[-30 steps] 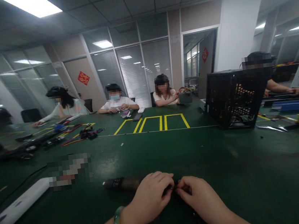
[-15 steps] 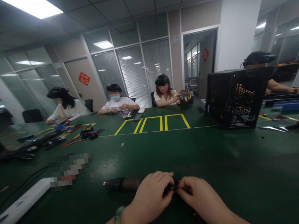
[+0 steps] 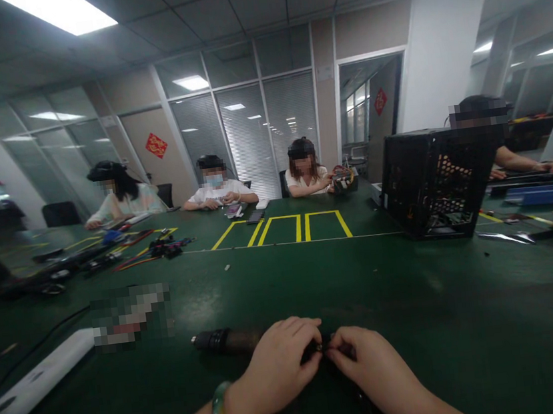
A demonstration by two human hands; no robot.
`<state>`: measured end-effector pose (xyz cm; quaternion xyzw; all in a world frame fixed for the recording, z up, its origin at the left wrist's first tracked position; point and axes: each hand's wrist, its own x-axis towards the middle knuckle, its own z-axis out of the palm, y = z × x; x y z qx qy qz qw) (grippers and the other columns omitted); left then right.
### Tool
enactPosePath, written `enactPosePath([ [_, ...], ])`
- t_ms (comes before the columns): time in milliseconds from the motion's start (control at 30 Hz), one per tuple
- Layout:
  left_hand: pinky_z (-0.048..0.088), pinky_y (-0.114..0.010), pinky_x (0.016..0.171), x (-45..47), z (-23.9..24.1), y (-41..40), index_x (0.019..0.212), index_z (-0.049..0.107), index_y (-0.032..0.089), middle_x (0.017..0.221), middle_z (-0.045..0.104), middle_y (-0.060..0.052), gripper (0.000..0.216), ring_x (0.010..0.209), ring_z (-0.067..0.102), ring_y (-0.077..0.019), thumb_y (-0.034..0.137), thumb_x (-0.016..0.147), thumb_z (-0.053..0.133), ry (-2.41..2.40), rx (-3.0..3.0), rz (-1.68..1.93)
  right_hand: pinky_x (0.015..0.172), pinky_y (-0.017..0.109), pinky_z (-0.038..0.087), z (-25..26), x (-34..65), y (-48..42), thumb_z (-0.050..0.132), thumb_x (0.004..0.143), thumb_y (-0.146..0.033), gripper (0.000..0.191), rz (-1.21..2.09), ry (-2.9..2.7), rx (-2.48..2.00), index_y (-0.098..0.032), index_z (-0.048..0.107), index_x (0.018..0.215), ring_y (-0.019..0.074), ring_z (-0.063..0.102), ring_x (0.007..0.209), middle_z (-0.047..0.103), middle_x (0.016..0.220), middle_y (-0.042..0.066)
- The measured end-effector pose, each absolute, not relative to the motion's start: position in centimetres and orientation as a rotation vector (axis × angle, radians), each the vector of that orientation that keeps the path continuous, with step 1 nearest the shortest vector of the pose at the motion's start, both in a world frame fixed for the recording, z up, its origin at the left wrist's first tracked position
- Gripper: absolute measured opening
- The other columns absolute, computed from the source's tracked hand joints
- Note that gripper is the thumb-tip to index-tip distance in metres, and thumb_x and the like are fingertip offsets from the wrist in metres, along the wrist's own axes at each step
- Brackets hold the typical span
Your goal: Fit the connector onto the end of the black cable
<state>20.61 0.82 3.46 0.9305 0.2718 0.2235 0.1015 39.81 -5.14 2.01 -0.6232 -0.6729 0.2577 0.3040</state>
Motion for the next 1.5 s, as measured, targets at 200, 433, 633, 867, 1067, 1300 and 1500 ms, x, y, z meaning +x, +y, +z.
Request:
enactPosePath([
  [200, 0.042, -0.036, 0.092, 20.61, 3.45, 0.88, 0.092, 0.057, 0.022, 0.120, 0.061, 0.002, 0.010, 0.107, 0.056, -0.0190, 0.016, 0.085, 0.061, 0.758, 2.754, 0.656, 0.062, 0.022, 0.041, 2.31, 39.77, -5.32, 0.057, 0.086, -0.025, 0.013, 0.699, -1.779, -1.646, -0.023, 0.067, 0.079, 0.0158, 0.063, 0.071, 0.069, 0.077, -0.002],
  [433, 0.042, -0.038, 0.093, 20.59, 3.65, 0.80, 0.096, 0.057, 0.021, 0.119, 0.061, -0.002, 0.012, 0.107, 0.056, -0.0210, 0.018, 0.085, 0.061, 0.778, 2.759, 0.669, 0.061, 0.022, 0.040, 2.30, 39.81, -5.43, 0.057, 0.087, -0.025, 0.013, 0.702, -1.779, -1.663, -0.023, 0.067, 0.079, 0.0157, 0.062, 0.070, 0.069, 0.077, -0.002],
  [633, 0.041, -0.036, 0.092, 20.74, 3.40, 0.94, 0.091, 0.058, 0.021, 0.120, 0.061, 0.001, 0.009, 0.107, 0.055, -0.0194, 0.016, 0.085, 0.062, 0.760, 2.767, 0.672, 0.062, 0.022, 0.040, 1.84, 39.89, -5.15, 0.057, 0.087, -0.025, 0.012, 0.691, -1.777, -1.667, -0.023, 0.067, 0.079, 0.0153, 0.062, 0.071, 0.068, 0.076, -0.003],
  [867, 0.042, -0.038, 0.091, 20.66, 3.23, 0.93, 0.096, 0.058, 0.022, 0.119, 0.062, 0.000, 0.013, 0.106, 0.056, -0.0211, 0.018, 0.084, 0.063, 0.766, 2.741, 0.691, 0.062, 0.022, 0.040, 1.76, 39.89, -5.19, 0.058, 0.086, -0.026, 0.013, 0.687, -1.780, -1.657, -0.023, 0.066, 0.077, 0.0156, 0.062, 0.070, 0.068, 0.076, -0.003],
  [1067, 0.042, -0.036, 0.092, 20.69, 3.29, 1.07, 0.093, 0.058, 0.021, 0.119, 0.062, 0.000, 0.008, 0.107, 0.056, -0.0198, 0.017, 0.086, 0.060, 0.756, 2.765, 0.669, 0.061, 0.022, 0.040, 1.60, 39.85, -5.05, 0.057, 0.086, -0.025, 0.013, 0.678, -1.769, -1.651, -0.022, 0.066, 0.078, 0.0155, 0.062, 0.069, 0.068, 0.075, -0.002],
  [1300, 0.043, -0.036, 0.090, 20.69, 3.37, 0.90, 0.097, 0.056, 0.022, 0.116, 0.062, 0.000, 0.015, 0.104, 0.056, -0.0197, 0.018, 0.084, 0.061, 0.798, 2.750, 0.667, 0.063, 0.022, 0.041, 1.88, 39.86, -5.23, 0.057, 0.087, -0.026, 0.013, 0.698, -1.763, -1.634, -0.023, 0.067, 0.079, 0.0157, 0.063, 0.072, 0.069, 0.077, -0.002],
  [1500, 0.043, -0.037, 0.090, 20.64, 3.44, 0.90, 0.094, 0.056, 0.021, 0.118, 0.061, -0.001, 0.012, 0.106, 0.056, -0.0208, 0.019, 0.084, 0.062, 0.788, 2.757, 0.652, 0.062, 0.022, 0.041, 1.87, 39.94, -5.32, 0.057, 0.088, -0.027, 0.013, 0.710, -1.754, -1.650, -0.024, 0.067, 0.080, 0.0156, 0.063, 0.071, 0.069, 0.077, -0.003],
])
